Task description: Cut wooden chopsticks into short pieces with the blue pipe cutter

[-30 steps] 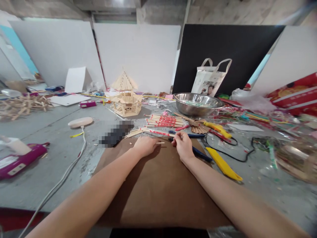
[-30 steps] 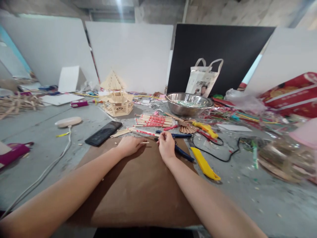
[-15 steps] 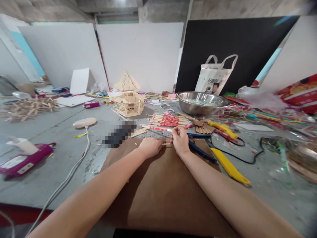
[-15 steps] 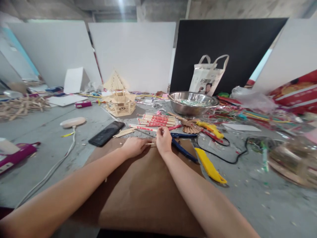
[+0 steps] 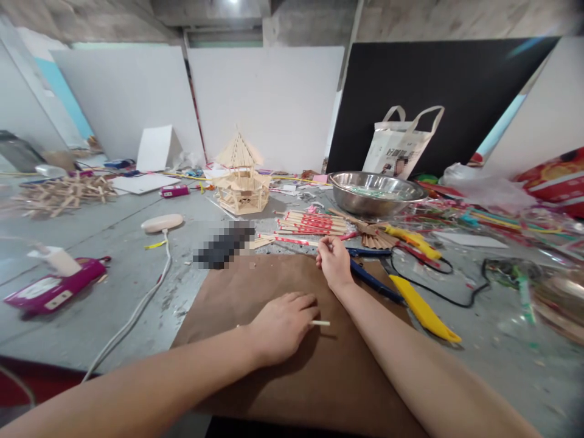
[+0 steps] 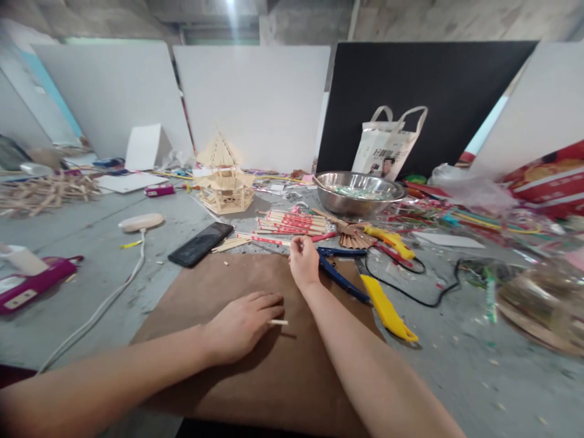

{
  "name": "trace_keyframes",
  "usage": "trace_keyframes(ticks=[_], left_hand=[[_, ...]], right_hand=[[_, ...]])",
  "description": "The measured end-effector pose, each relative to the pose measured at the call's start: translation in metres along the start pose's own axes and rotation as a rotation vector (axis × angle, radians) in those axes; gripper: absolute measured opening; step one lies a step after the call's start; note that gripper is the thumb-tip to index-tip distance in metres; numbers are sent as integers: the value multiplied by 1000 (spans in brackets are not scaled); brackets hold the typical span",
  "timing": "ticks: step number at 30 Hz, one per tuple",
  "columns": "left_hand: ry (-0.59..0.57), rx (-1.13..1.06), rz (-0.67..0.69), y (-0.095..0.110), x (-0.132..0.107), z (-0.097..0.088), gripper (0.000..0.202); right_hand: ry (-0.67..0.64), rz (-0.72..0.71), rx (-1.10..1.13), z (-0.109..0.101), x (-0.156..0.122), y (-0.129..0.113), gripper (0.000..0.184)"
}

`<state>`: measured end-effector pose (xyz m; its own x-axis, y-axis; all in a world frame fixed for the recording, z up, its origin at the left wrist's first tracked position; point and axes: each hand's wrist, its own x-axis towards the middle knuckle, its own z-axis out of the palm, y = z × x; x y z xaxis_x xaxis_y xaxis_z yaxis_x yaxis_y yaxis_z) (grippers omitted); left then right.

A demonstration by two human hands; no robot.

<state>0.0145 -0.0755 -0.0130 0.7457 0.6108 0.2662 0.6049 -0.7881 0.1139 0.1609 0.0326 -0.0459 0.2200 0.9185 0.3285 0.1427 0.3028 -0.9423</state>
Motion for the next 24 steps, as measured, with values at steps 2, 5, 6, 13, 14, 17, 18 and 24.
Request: trace_keyframes(ticks=[2,5,6,13,14,17,18,24], left_hand=[[-34,-10,34,-17,-1,5,31],[-54,66,3,-65,-1,5,31],[-51,108,-23,-82,-1,3,31],[81,533,-86,-136,4,-24,26],[156,545,-139,-133,10,-28,26],[424,447,-289,-114,31,-35,30],[450,399,-298,-106,39,-35,32],[267,261,-288,-77,57,-16,37]], right_hand=[[0,-23,-37,0,-1,-2,15],[-7,-14,-56,0,-1,-4,14],[-13,-3,-51,0,-1,-4,14],[36,-50,-34,-6,1,-9,12],[37,-57,-10,-7,2,-11,11],[5,-85,135,-8,3,-15,10],[-4,-94,186,-8,4,-17,10],[52,-23,376,-13,8,-28,17]])
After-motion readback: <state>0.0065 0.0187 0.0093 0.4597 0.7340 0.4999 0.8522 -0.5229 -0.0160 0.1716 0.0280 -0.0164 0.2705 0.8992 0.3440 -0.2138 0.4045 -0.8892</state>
